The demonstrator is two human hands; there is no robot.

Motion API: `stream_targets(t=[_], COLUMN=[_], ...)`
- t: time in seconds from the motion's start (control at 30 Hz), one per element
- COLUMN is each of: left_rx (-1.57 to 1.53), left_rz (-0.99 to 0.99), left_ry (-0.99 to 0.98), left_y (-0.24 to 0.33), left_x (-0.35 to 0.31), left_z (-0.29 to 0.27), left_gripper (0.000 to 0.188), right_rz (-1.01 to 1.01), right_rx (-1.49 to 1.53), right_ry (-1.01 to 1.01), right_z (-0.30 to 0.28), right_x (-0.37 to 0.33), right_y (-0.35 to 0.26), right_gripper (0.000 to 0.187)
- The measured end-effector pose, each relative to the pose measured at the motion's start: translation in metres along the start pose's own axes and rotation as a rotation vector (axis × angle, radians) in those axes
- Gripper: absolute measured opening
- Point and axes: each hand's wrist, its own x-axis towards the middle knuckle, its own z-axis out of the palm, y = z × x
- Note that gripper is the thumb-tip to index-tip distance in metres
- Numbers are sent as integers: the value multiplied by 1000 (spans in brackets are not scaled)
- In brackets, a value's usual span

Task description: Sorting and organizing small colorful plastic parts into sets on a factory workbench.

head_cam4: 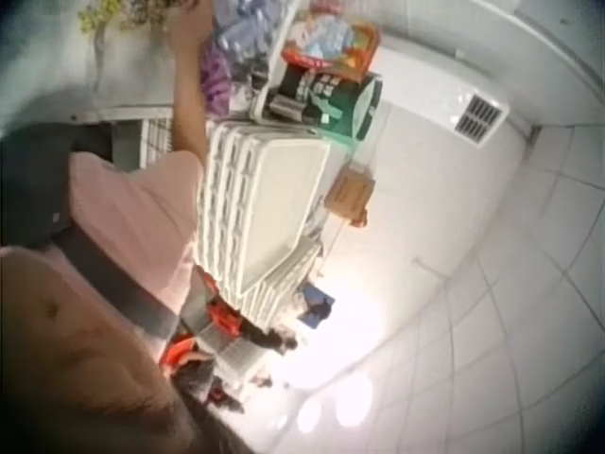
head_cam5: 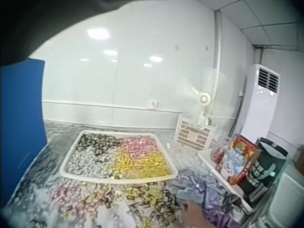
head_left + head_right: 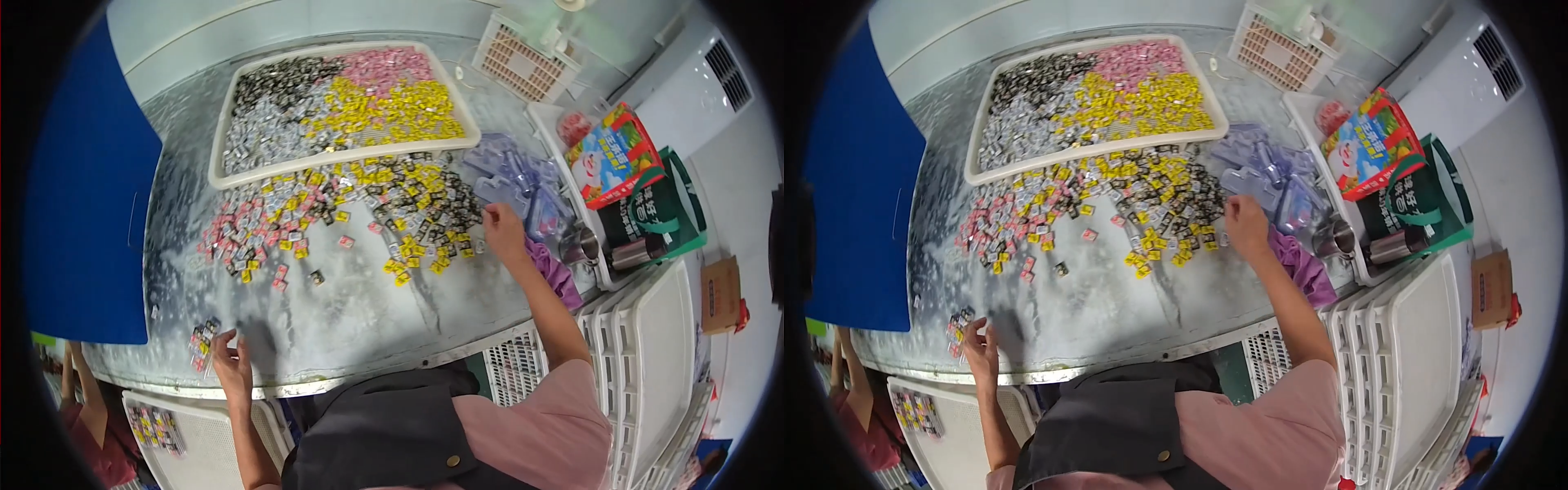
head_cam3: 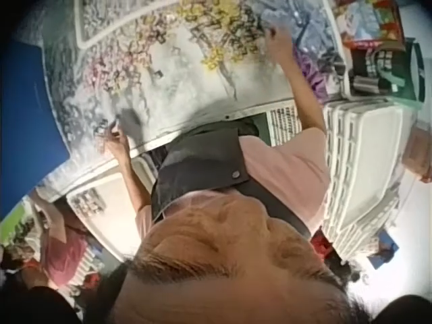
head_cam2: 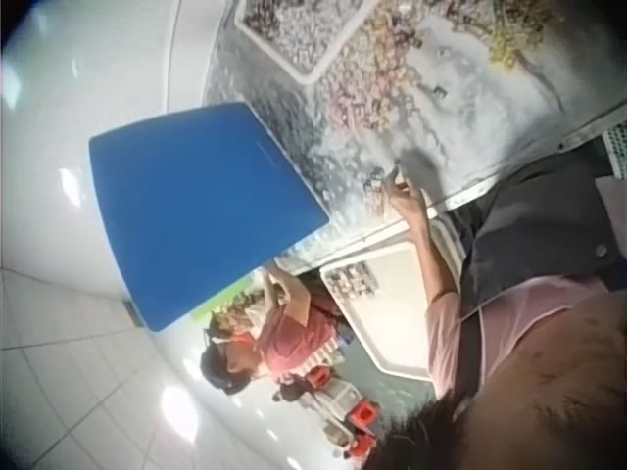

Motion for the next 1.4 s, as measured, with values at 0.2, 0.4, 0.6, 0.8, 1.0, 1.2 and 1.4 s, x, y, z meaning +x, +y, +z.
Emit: stream_targets(t=[0.2, 0.4, 0.6, 0.8, 1.0, 1.2, 1.4], left_rx=[-29, -74, -98, -155, -143, -174, -184], left_rz=[86, 75, 66, 48, 17, -3, 8], left_ry=[-57, -149, -156, -158, -167, -163, -150], left_y=[35, 60, 55, 59, 59, 59, 59], left_x=[-6, -7, -14, -16, -14, -17, -19], left_z=[33, 47, 57, 60, 61, 59, 59], left_gripper=[24, 21, 23, 23, 20, 21, 21], right_rz=[-83, -358, -440, -406, -244, -134, -65], right_rx=[-304, -559, -582, -443, -112, -98, -58], right_ry=[3, -141, -242, -229, -295, -460, -574], right_z=[-38, -30, -27, -20, -30, -41, -45], right_x=[8, 16, 28, 32, 41, 55, 68], right_y=[54, 75, 69, 74, 76, 74, 79], right_gripper=[26, 21, 23, 11, 23, 36, 36])
